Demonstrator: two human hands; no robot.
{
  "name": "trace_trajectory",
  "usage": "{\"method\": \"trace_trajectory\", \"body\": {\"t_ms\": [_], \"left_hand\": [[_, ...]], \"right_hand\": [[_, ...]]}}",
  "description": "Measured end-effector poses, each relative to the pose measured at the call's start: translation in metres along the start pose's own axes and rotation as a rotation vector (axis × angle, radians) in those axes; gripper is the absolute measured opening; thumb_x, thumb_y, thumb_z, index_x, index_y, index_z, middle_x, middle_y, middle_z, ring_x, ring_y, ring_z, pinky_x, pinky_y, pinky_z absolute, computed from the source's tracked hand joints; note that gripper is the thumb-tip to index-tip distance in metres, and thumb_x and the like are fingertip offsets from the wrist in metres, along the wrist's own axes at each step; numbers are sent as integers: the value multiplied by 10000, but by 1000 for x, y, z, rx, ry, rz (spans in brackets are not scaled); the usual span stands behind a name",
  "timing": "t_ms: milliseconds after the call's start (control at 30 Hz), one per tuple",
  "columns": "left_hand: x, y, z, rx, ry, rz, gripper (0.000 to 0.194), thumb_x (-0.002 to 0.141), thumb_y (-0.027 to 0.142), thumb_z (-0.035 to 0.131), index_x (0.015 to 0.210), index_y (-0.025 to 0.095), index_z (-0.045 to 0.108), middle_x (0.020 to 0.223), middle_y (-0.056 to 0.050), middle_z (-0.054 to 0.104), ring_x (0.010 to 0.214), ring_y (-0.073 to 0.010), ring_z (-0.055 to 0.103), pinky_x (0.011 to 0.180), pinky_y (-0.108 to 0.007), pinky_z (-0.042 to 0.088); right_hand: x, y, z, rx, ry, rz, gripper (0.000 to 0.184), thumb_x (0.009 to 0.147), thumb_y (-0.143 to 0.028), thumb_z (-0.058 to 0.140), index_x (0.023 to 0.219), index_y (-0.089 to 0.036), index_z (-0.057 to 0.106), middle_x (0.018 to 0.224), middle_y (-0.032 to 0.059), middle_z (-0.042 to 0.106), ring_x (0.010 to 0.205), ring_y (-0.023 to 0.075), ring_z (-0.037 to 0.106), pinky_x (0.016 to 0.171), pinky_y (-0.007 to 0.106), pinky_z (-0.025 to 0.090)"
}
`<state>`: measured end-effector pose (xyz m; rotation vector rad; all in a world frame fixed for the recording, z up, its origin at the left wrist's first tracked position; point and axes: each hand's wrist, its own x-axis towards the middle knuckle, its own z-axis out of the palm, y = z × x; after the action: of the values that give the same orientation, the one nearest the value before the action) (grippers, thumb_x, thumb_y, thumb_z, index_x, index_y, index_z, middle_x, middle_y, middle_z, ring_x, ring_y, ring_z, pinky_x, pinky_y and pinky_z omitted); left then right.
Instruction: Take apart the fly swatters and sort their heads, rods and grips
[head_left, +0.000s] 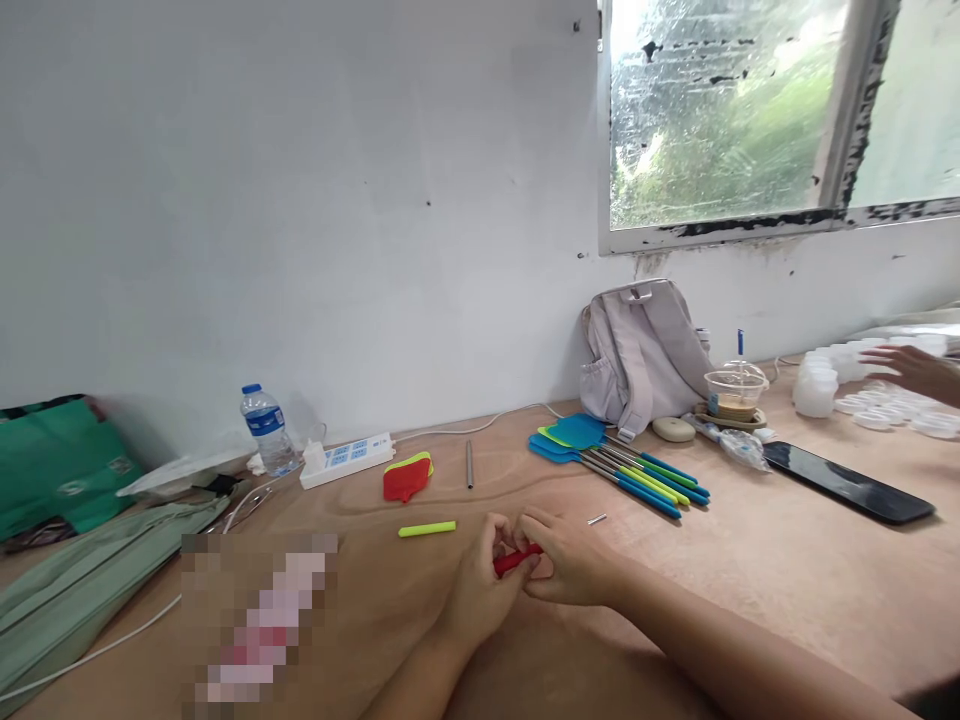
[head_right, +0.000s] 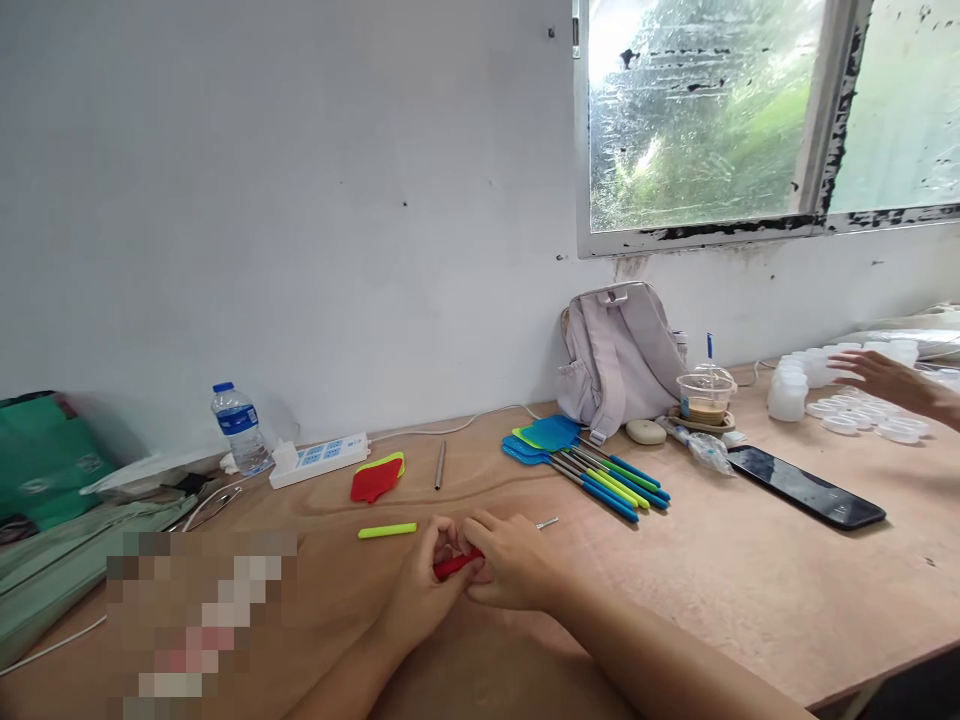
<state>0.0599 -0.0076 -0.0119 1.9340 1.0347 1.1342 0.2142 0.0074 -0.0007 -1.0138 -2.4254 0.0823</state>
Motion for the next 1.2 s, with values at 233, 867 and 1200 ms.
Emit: {"method": "trace_trajectory", "body": {"t_ms": [233,867,1200], "left_hand": [[13,0,-35,378,-7,165,215,853,338,407,992,207,507,1000,-75,587,953,-206,526,846,-343,411],[34,-128,-156,796,163,-304,442,828,398,315,1121,233,600,1296,-68,509,1242,-270,377,1030,-479,240],[29,-115,-156,782,114,-185,253,704,129,374,856,211,559,986,-26,633,951,-173,573,840,-289,429]], "right_hand": [[-5,36,-24,22,-24,6,216,697,-220,597,910,-234,558,862,-2,631,760,164,569,613,235,354],[-4,58,1,165,42,144,304,564,-50,514,813,-202,599,798,-3,588,620,119,516,542,202,353],[-5,59,1,199,30,118,315,564,-7,480,790,-197,590,838,10,572,718,135,550,572,193,380]]}}
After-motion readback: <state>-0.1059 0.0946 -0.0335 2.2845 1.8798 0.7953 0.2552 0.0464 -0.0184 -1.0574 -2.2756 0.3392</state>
